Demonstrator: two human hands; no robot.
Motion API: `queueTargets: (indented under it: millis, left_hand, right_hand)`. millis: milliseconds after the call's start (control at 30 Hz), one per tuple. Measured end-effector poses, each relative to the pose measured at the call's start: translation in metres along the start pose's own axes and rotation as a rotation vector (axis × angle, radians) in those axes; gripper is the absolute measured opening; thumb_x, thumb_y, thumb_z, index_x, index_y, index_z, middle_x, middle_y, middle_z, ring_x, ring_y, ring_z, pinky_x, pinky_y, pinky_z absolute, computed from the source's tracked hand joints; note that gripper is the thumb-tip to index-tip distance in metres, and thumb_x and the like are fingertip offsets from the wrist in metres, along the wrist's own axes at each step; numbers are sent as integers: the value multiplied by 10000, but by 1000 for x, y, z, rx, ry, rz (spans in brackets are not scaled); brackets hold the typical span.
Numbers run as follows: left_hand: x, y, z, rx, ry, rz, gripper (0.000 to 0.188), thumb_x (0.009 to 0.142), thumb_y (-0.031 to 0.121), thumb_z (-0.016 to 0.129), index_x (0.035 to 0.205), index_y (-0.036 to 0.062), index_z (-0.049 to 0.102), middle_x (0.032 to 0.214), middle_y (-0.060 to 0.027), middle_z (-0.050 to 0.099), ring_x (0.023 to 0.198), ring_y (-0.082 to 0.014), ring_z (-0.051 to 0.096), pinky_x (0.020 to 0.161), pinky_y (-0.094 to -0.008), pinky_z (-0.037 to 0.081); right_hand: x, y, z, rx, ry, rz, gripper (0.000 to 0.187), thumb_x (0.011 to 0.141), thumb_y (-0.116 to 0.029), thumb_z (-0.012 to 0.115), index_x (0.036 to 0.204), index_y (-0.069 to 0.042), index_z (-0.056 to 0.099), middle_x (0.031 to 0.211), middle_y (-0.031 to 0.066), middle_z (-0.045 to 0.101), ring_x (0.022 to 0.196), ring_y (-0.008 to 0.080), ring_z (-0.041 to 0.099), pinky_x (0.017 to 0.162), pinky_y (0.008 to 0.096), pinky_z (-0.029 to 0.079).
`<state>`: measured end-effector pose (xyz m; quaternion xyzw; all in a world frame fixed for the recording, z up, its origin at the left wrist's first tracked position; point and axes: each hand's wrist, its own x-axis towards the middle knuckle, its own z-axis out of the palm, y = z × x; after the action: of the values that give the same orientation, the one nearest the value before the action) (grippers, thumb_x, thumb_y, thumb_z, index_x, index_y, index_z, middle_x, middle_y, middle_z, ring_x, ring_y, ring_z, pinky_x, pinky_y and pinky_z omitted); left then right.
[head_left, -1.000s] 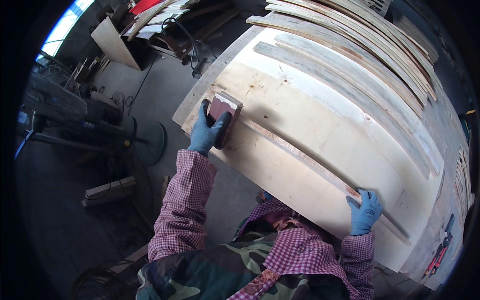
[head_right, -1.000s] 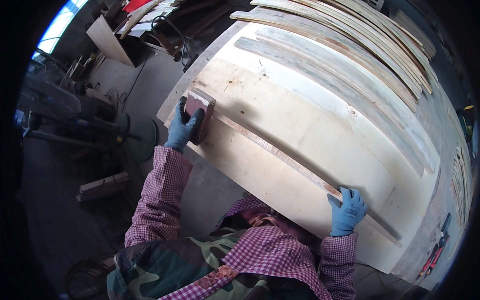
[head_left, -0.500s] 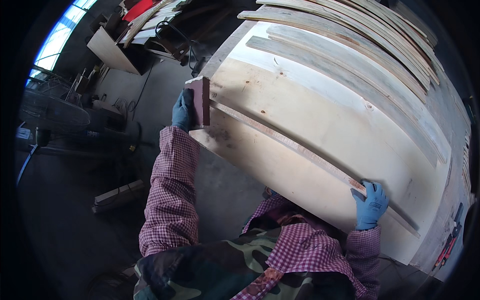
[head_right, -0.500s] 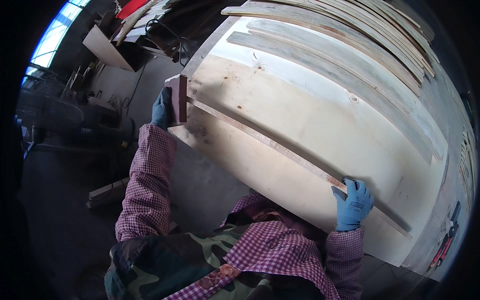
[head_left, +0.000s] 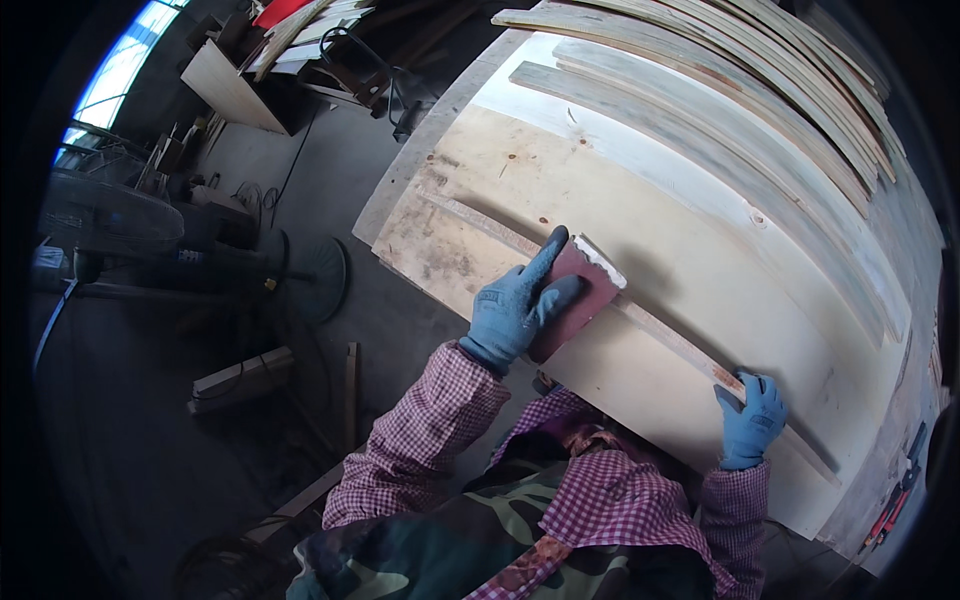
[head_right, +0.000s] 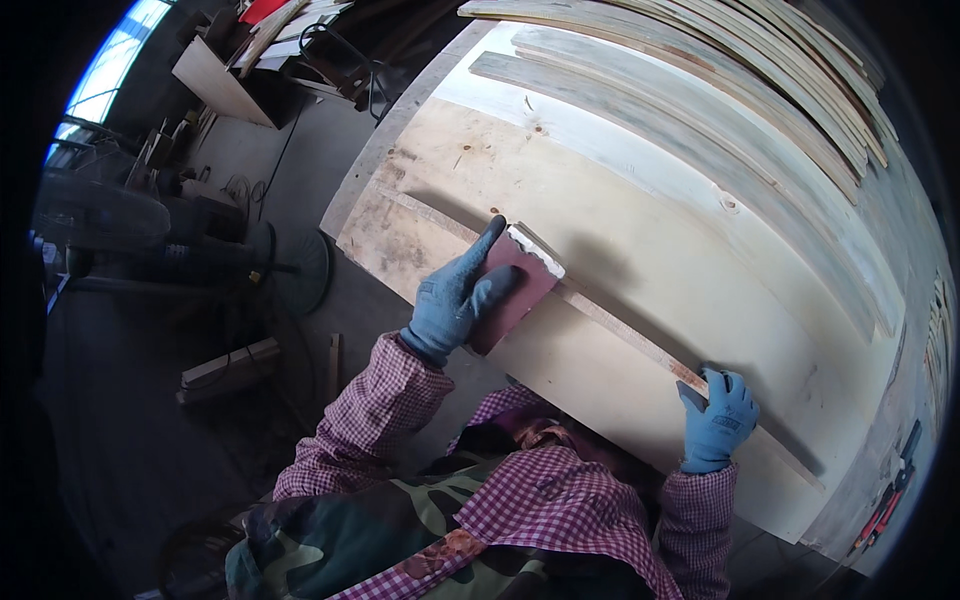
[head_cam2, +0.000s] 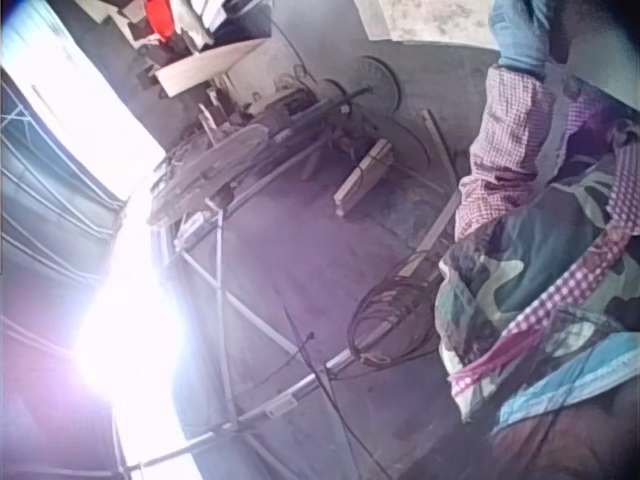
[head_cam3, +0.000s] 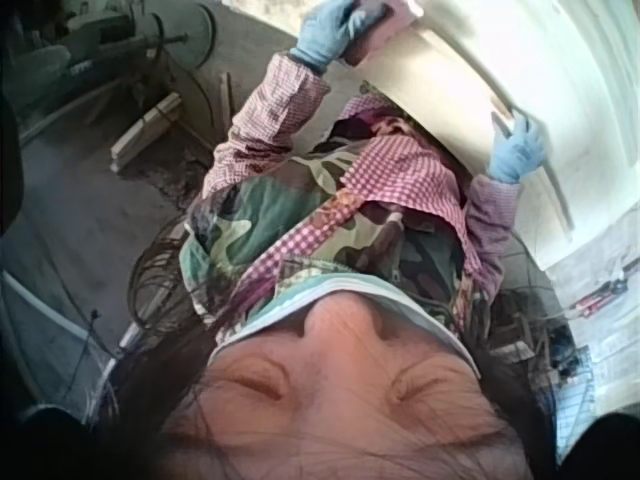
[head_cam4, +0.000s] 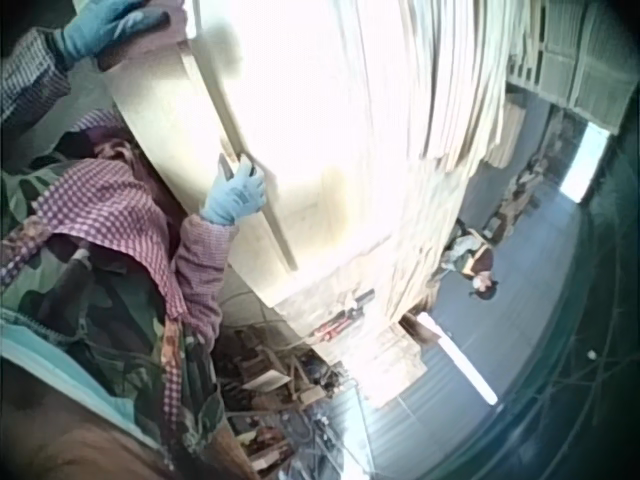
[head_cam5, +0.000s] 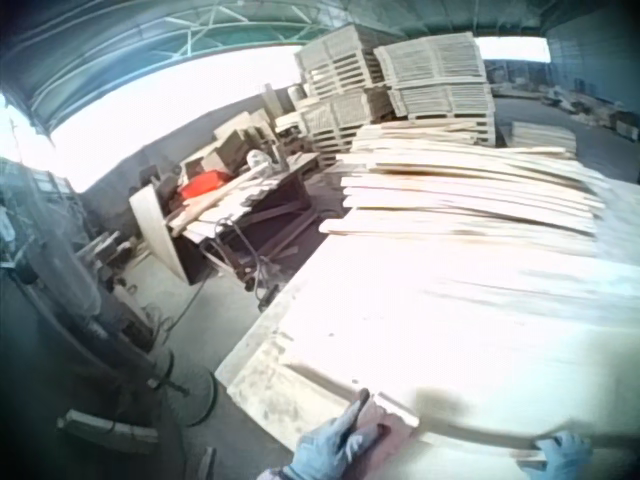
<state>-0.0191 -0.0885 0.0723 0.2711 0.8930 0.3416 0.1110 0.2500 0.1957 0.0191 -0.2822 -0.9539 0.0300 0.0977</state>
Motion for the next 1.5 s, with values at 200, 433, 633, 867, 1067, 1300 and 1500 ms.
queueTargets:
  millis: [200, 433, 633, 867, 1067, 1300, 1500]
  left_hand:
    - [49, -58, -82, 40, 286, -223, 611, 977, 458, 611, 1520, 245, 427, 1331, -148, 637, 1194, -268, 628, 991, -349, 489]
    - [96, -117, -141, 71, 229, -375, 616, 976, 567, 540, 1483, 223, 476, 1356, -129, 625, 1259, -290, 586, 1078, -354, 423]
    - [52, -1, -53, 202, -67, -183, 539, 995, 489, 567, 1470, 242, 504, 1278, -195, 655, 1216, -323, 612, 1034, -358, 452]
    - [103, -154, -164, -57, 329, -379, 518, 994, 405, 618, 1438, 149, 542, 1293, -49, 661, 1129, -179, 623, 1005, -283, 466]
    - [109, -141, -159, -40, 238, -359, 617, 961, 525, 607, 1447, 154, 525, 1363, -125, 625, 1264, -258, 575, 1071, -331, 418]
    - [51, -6, -53, 216, 39, -163, 551, 991, 500, 563, 1474, 243, 496, 1141, -195, 709, 1018, -305, 704, 899, -345, 521]
    - [19, 27, -3, 178, -146, 115, 626, 968, 617, 471, 1525, 349, 375, 907, -228, 678, 860, -413, 680, 784, -493, 532]
  right_hand:
    - [-1, 1, 2, -19, 13, -19, 406, 700, -398, 825, 1039, -209, 708, 993, -4, 637, 909, 241, 624, 770, 420, 457]
    - [2, -5, 1, -32, 16, -24, 391, 724, -409, 809, 1047, -219, 701, 989, -11, 619, 905, 226, 603, 775, 414, 445]
    - [-5, 0, 2, -83, 36, -20, 409, 729, -411, 800, 1084, -235, 699, 1013, -16, 615, 924, 221, 597, 794, 417, 441]
    - [-7, -3, 8, -56, 74, -45, 450, 719, -405, 800, 1130, -254, 693, 1036, -19, 614, 928, 218, 592, 801, 419, 440]
    - [-6, -4, 5, -51, 44, -13, 445, 716, -407, 801, 1119, -250, 696, 1028, -20, 613, 935, 214, 588, 811, 412, 435]
    - [-5, -1, 5, -55, 41, -22, 409, 734, -403, 796, 1100, -246, 702, 1009, -16, 617, 933, 219, 594, 807, 413, 437]
    - [-7, 1, 7, -53, 47, -20, 402, 729, -413, 799, 1079, -242, 700, 1007, -18, 620, 936, 217, 606, 794, 417, 443]
